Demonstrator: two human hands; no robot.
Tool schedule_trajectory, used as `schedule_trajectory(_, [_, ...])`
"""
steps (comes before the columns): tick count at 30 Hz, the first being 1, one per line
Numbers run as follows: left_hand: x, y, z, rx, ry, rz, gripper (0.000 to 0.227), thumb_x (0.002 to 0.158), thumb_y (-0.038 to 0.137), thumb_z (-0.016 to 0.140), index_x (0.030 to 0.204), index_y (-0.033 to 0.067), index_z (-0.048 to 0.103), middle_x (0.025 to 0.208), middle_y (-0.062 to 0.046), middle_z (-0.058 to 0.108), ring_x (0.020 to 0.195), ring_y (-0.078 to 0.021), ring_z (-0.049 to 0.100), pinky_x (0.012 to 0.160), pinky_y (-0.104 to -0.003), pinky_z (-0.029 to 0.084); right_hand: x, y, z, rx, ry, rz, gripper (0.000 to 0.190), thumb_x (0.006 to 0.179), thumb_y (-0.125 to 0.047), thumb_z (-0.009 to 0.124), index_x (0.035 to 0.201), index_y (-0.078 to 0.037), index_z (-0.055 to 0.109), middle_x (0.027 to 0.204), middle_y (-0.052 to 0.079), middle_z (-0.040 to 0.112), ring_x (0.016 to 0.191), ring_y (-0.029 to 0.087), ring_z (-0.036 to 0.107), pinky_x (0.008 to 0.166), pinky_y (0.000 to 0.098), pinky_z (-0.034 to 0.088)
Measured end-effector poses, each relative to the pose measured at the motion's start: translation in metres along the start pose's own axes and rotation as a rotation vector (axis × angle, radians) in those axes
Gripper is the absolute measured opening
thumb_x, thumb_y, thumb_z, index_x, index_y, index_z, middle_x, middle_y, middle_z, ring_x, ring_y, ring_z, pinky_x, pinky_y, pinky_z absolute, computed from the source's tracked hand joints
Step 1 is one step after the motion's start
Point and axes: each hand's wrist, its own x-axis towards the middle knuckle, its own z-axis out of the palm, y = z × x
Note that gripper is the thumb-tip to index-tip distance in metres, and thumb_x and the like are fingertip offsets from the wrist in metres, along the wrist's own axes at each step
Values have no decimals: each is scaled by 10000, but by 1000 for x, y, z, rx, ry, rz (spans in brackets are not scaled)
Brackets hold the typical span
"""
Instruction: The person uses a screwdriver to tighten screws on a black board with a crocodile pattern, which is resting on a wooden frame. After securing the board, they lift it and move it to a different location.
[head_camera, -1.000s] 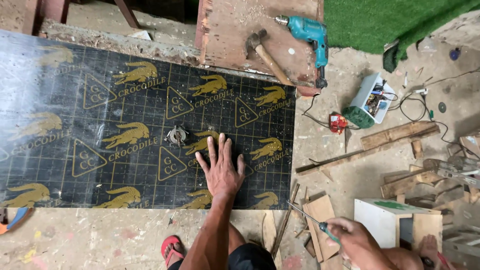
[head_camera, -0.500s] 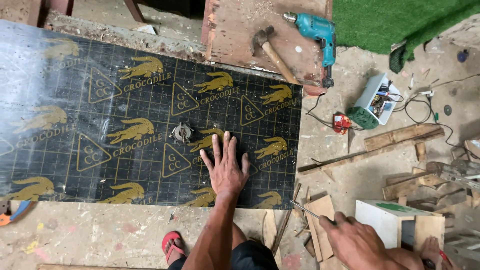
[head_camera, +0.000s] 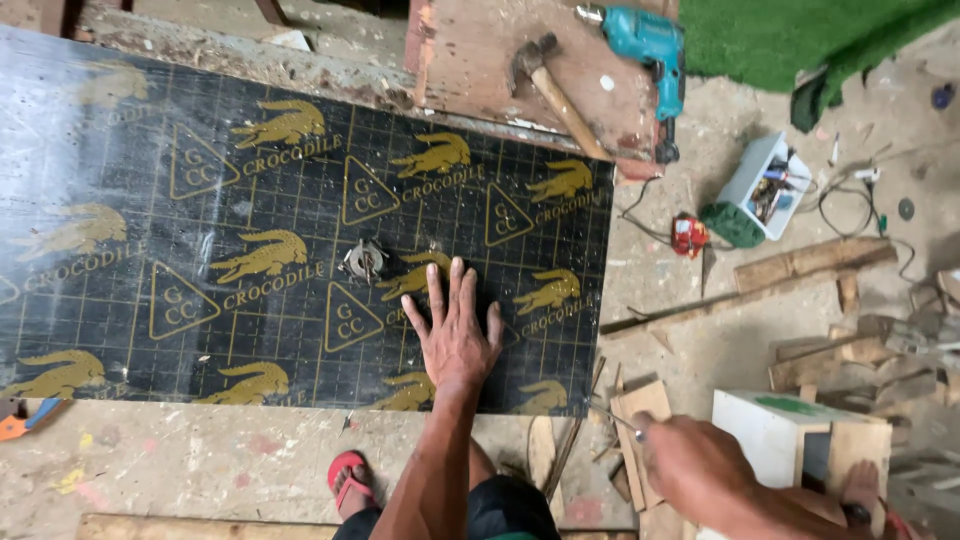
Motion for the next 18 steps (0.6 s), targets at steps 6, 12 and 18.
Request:
schedule_trajectory(6, [-4,2,-5,-35,-106,-47,592,996,494,445,1513,207,480,1724,72,231,1614,-264,42,1243,-668,-24,16,15,28,1233,-104,457,186,1050,-88,531,1206,-92,634,1167,147,732,989,257,718,885,379,582])
schedule_trajectory(12, [-4,1,-2,-40,-8,-12,600,977,476,500,1509,197,505,1704,56,312,1611,-276,137,1242,-665,50,17,11,93,-560,515,-285,545,764,-188,606,1277,-6,612,923,107,704,803,338,681,672,493,536])
schedule_trajectory(18, [-1,1,-2,-10,-41,-18,602,997,492,457,1521,197,495,1723,59,252,1616,-274,81,1248,-670,16,-9,-10,-6,37,-314,146,650,1010,-96,344,1613,-226,140,1346,81,561,1172,328,643,962,471,540])
